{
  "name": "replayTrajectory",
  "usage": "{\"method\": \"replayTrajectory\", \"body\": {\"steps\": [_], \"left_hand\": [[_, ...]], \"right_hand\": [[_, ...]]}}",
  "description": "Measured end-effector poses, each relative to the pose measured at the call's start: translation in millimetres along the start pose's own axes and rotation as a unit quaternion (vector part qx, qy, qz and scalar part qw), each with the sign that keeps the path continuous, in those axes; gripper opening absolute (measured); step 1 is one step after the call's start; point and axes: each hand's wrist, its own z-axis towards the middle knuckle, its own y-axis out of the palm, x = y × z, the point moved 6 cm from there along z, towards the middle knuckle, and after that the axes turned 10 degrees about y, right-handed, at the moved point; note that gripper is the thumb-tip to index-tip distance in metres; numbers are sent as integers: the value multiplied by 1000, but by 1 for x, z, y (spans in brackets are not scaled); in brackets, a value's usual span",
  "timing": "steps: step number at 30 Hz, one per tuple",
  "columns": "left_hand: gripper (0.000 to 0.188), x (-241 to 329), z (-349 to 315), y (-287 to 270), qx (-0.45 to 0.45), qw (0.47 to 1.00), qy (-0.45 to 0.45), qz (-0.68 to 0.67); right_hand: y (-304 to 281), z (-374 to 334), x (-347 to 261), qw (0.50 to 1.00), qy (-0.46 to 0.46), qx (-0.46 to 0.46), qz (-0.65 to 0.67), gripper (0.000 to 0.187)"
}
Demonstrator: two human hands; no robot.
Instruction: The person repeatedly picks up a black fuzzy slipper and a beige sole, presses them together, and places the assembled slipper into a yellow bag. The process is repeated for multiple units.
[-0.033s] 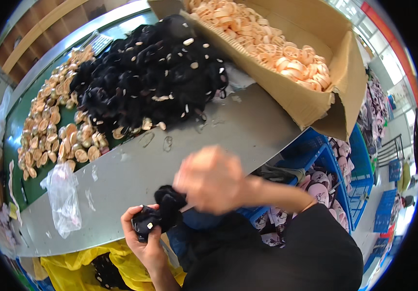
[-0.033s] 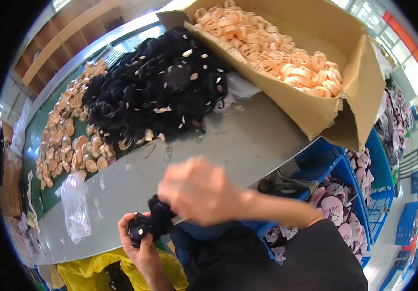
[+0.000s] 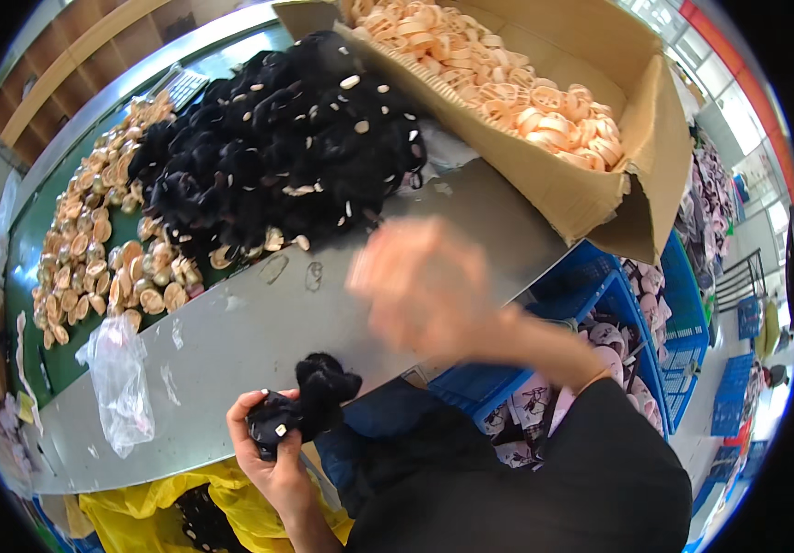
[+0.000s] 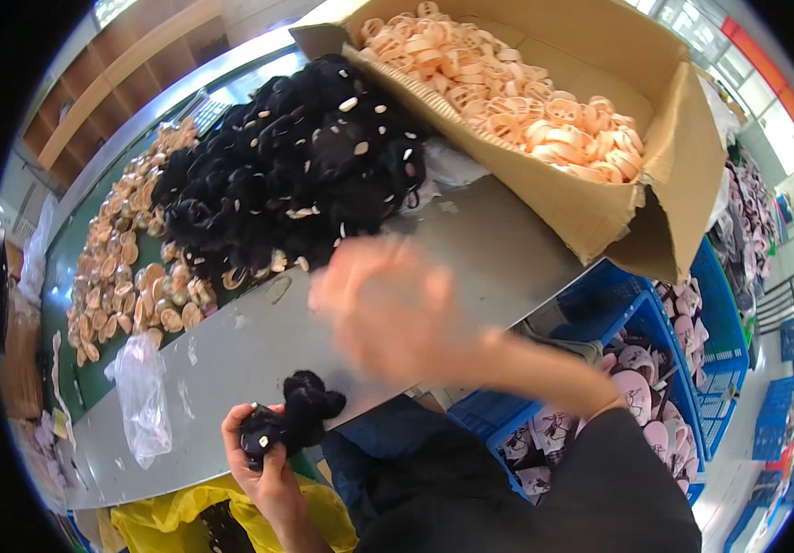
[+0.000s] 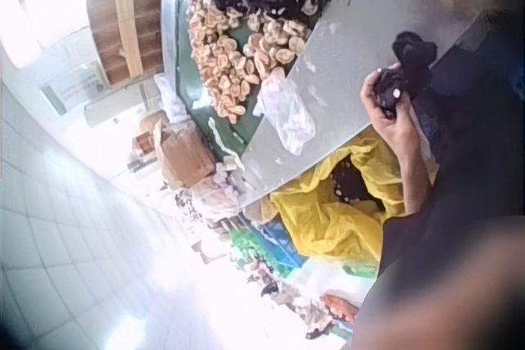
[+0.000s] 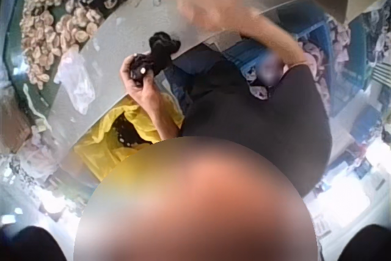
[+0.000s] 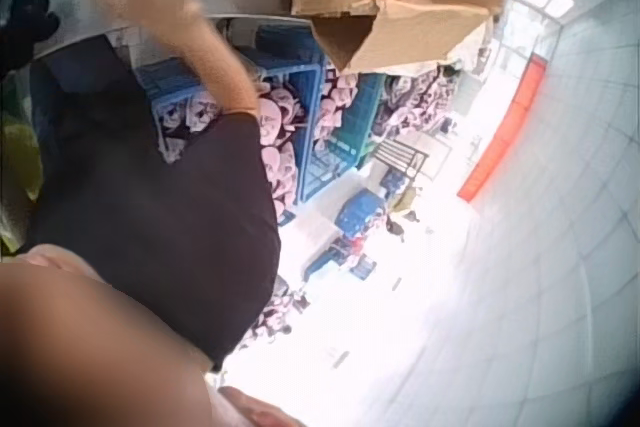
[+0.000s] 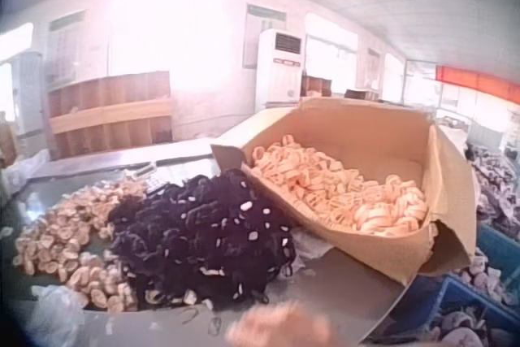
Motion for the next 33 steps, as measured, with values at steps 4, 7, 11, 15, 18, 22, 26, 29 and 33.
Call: {"method": "replayTrajectory", "body": {"steps": [4,7,11,15,18,22,26,29,33], "left_hand": [[49,0,6,5,10,1000,5,3],[40,-5,6,5,-12,999,28,9],[37,-7,2,-6,8,999,36,4],[30,-5,-4,-16,78,996,40,14],[30,-8,-8,-13,96,995,10,-24],[45,-10,-12,-16,51,999,0,-8],[33,-2,-7,-8,99,995,-4,5],[37,-6,-7,-8,50,998,-38,10],[26,-6,-13,-15,48,998,-42,2]], "right_hand": [[-61,91,154,963,218,-13,-156,26],[-60,101,277,888,221,-241,-323,32],[-34,60,338,863,221,-398,-220,38],[-20,67,335,852,299,-381,-198,30],[-54,80,324,938,214,-215,-170,25],[-57,106,234,922,322,-173,128,29],[10,64,73,900,236,-216,297,17],[47,11,-14,809,240,-276,461,21],[85,-23,-77,741,305,-255,541,23]]}}
